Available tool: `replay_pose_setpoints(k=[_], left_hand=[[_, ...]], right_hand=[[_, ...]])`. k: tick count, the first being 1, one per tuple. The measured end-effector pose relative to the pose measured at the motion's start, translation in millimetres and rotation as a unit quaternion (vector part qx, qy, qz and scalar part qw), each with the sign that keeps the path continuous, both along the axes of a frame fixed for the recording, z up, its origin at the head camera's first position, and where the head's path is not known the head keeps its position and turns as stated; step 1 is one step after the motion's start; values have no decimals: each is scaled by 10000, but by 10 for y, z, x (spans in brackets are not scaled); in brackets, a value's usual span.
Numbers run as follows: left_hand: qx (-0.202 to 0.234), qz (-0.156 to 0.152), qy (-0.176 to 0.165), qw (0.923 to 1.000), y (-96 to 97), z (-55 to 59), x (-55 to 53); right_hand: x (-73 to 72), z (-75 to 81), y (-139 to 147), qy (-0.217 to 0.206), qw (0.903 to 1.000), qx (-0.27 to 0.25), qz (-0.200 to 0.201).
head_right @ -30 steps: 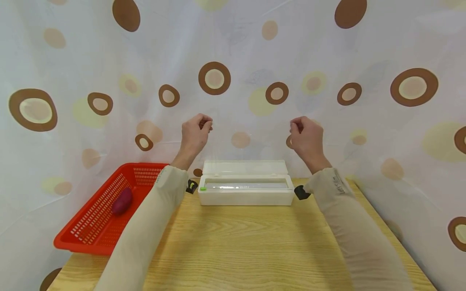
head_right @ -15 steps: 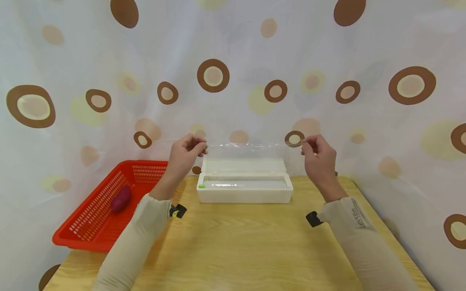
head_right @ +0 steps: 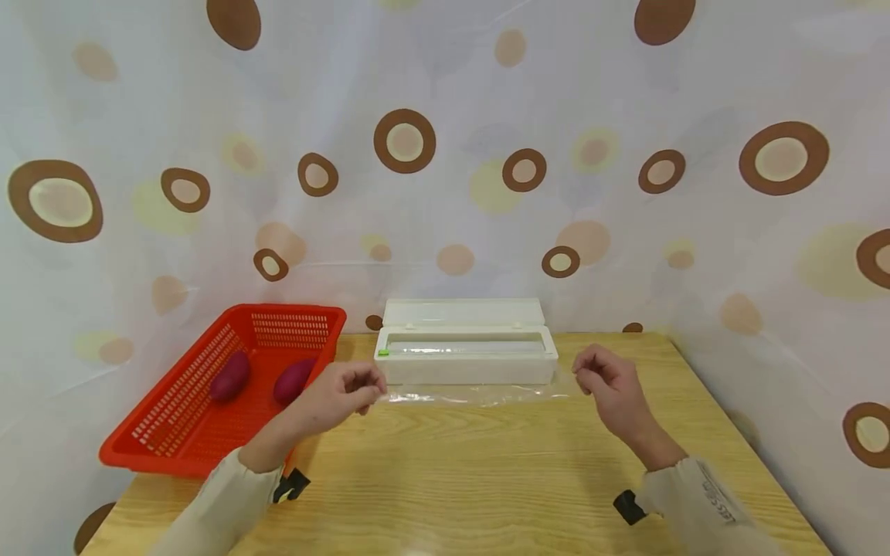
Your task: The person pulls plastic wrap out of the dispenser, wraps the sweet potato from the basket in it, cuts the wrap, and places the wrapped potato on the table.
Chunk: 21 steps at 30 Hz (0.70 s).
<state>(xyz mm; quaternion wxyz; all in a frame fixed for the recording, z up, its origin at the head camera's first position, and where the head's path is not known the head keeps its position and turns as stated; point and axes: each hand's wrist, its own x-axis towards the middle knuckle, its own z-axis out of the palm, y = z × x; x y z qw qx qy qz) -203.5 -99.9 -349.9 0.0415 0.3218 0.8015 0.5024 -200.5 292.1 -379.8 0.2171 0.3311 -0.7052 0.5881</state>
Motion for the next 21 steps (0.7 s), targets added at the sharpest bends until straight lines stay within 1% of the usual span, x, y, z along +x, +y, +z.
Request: replay_pose_setpoints(k=[1, 2, 4, 6, 9, 12, 14, 17, 19, 21], left_hand=[[-240, -97, -14, 9997, -19, -53, 34], [-430, -228, -54, 9988, -42, -140, 34], [-773, -459, -127, 9959, -66, -249, 78], [-960, -681, -262, 9927, -76, -361, 108], [-1153, -938, -554, 9873, -74, -529, 141], [-1371, -1069, -750, 9819, -55, -696, 155], [-1542, -1122, -768, 9786, -37, -795, 152], [-1879, -1077, -639, 9742, -12, -907, 138], [-2199, -1015, -311, 9697, 7, -963, 130], [-2561, -930, 112, 9621, 27, -1003, 122]], right_hand=[[35, -52, 7, -47, 9997, 174, 156], [64, -99, 12, -85, 9989, 328, 309], [116, -203, 28, -209, 9962, 707, 456], [149, -313, 37, -344, 9925, 978, 647], [173, -480, 54, -486, 9852, 1430, 811], [182, -640, 78, -566, 9771, 1865, 853], [183, -736, 98, -653, 9709, 2129, 878], [177, -867, 128, -887, 9602, 2476, 945], [176, -937, 137, -1036, 9519, 2703, 1005], [174, -993, 135, -1144, 9438, 2918, 1045]])
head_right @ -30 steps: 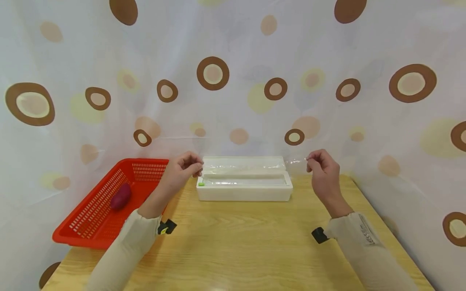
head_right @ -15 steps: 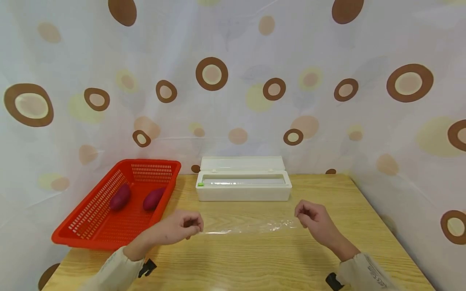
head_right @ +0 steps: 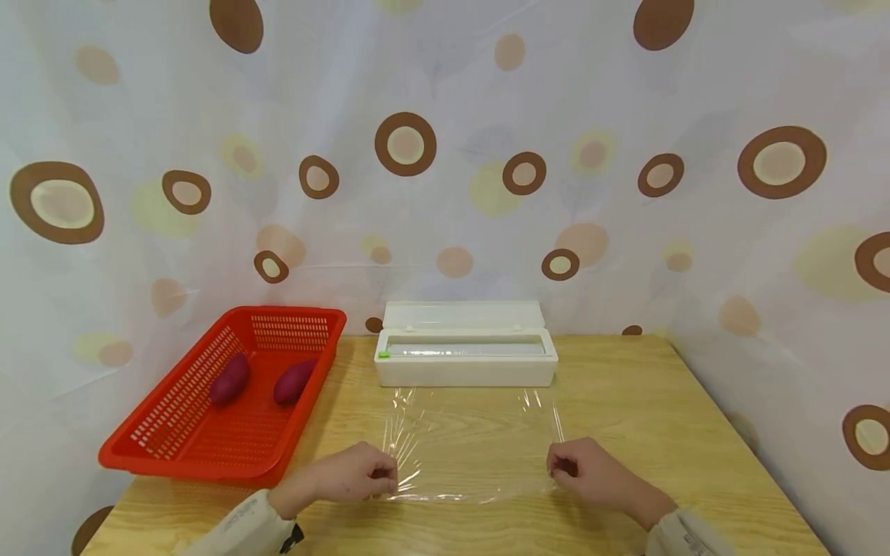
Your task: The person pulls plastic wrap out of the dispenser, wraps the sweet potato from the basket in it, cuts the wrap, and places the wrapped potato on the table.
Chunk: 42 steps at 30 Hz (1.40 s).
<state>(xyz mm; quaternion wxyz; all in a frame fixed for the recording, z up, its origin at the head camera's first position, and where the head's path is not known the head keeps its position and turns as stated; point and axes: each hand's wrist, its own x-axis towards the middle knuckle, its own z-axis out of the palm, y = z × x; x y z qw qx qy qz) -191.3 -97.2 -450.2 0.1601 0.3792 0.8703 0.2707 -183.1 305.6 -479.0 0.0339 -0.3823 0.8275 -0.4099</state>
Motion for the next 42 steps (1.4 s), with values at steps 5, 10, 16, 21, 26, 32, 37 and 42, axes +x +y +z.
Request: replay_pose_setpoints(k=[5, 10, 16, 21, 26, 32, 37, 42], left_hand=[[-696, 64, 746, 9948, 40, -81, -16], [-1025, 165, 897, 9905, 74, -174, -17], [-1496, 174, 1303, 9800, 120, -240, 8], [-1663, 244, 1402, 9758, 135, -261, 5], [-1675, 211, 1492, 9743, 144, -250, 18], [-1802, -145, 1766, 9675, 125, -196, 50], [-1698, -390, 1482, 9735, 58, -113, 50], [-778, -284, 744, 9938, -29, 241, -42]], right_hand=[[-7, -91, -51, -75, 9992, 373, 88], [-9, -166, -91, -47, 9973, 720, 155], [-15, -187, -122, -370, 9941, 1004, 199], [-32, -120, -124, -369, 9906, 1300, 230], [-47, -80, -133, -675, 9856, 1538, 187], [-44, -82, -121, -614, 9840, 1657, 223], [-25, -75, -108, -420, 9861, 1566, 366], [-24, -92, -103, -353, 9874, 1488, 415]])
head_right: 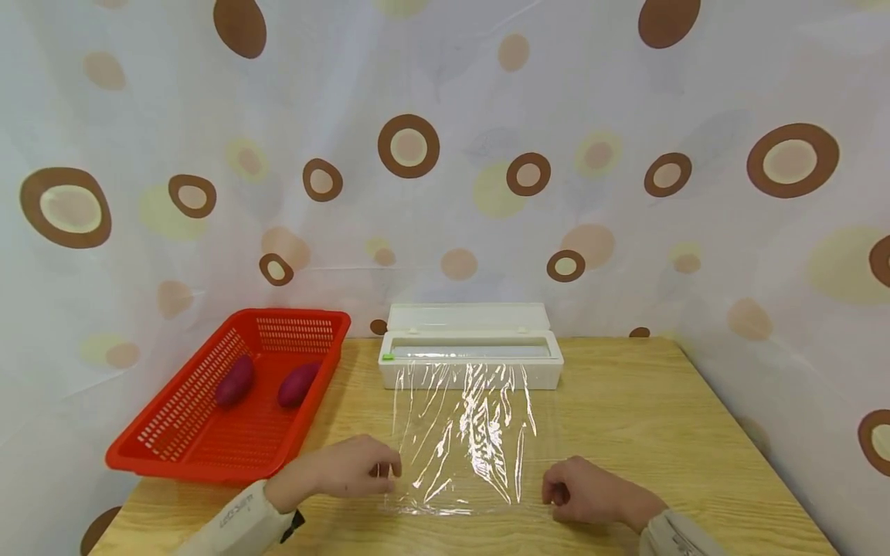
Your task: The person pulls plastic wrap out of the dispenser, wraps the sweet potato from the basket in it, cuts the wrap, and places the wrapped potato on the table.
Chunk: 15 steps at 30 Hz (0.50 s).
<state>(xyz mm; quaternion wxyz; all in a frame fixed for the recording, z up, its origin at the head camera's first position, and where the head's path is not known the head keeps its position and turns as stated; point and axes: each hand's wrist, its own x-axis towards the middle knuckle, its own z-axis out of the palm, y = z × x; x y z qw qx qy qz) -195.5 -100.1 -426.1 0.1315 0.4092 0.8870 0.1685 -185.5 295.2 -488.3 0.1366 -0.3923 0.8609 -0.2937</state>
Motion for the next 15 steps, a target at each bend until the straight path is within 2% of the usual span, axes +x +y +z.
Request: replay_pose_setpoints(k=[2, 4, 8, 12, 15], left_hand=[[558, 145, -201, 9981, -53, 200, -53], [1075, 393, -425, 9925, -121, 404, -103], [1721, 967, -381, 9796, -308, 728, -268], [1911, 1652, -160, 9674, -524, 920, -475], [1958, 2045, -127, 9590, -695, 969, -640]], right_hand=[[-4, 0, 2, -75, 10000, -28, 2], [-12, -3, 5, -123, 9999, -46, 18], [-23, -9, 7, -142, 9998, -78, 66], [-23, -26, 13, -132, 9999, -83, 44], [-13, -41, 18, -240, 9997, -98, -30]])
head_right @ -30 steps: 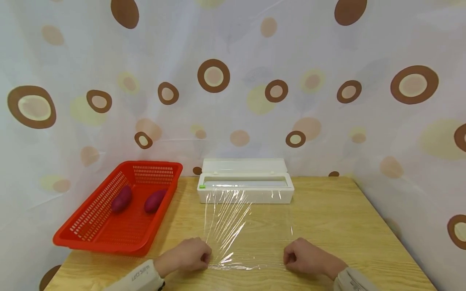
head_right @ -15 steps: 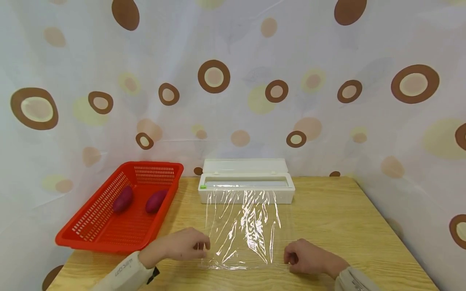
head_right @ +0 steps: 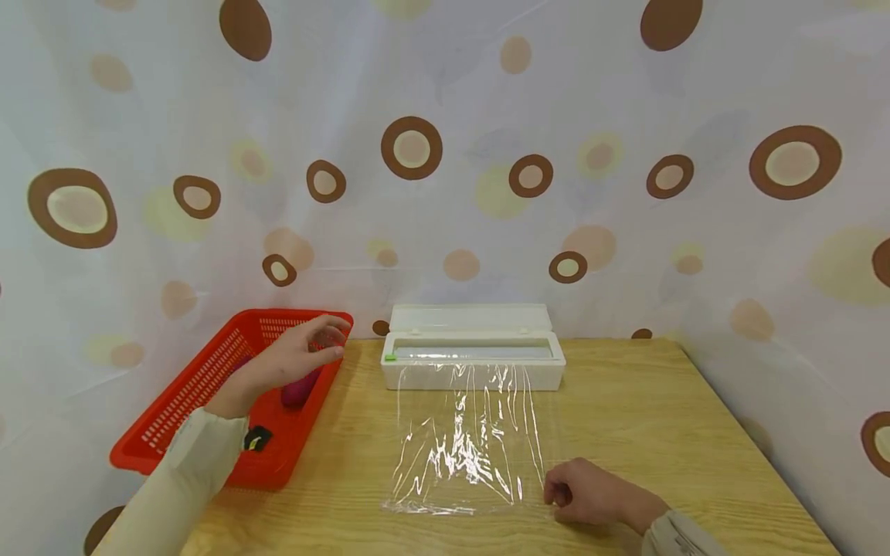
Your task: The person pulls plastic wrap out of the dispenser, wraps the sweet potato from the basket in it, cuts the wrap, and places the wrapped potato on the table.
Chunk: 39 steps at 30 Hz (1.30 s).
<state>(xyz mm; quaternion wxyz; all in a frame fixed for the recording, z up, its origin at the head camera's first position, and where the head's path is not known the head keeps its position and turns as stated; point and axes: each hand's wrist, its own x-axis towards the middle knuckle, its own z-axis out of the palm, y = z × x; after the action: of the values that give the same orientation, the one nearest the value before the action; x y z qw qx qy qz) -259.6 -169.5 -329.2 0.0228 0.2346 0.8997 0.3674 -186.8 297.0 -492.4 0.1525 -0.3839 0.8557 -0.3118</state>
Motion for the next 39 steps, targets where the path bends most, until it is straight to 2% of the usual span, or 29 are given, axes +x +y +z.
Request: replay_pose_setpoints(k=[4, 8, 15, 19, 26, 31, 39], left_hand=[[196, 231, -239, 9993, -240, -36, -223], [385, 380, -566, 9969, -447, -146, -403], [342, 745, -1111, 9904, -662, -454, -621], [371, 769, -1288, 9880, -743, -623, -715], [4, 403, -1454, 9886, -778, -831, -807], [-279, 502, -1551, 9862, -778, -937, -812], [-794, 923, -1501, 9811, -793, -1044, -793]], right_hand=[[12, -23, 8, -108, 9998, -135, -21], [10, -49, 37, -107, 9991, -408, 2], [-1, -90, 99, -261, 9973, -682, 41], [3, -95, 90, -460, 9960, -760, 33], [10, -97, 95, -553, 9955, -760, -79], [5, -96, 90, -743, 9945, -710, -193], [3, -87, 80, -1006, 9915, -806, -190]])
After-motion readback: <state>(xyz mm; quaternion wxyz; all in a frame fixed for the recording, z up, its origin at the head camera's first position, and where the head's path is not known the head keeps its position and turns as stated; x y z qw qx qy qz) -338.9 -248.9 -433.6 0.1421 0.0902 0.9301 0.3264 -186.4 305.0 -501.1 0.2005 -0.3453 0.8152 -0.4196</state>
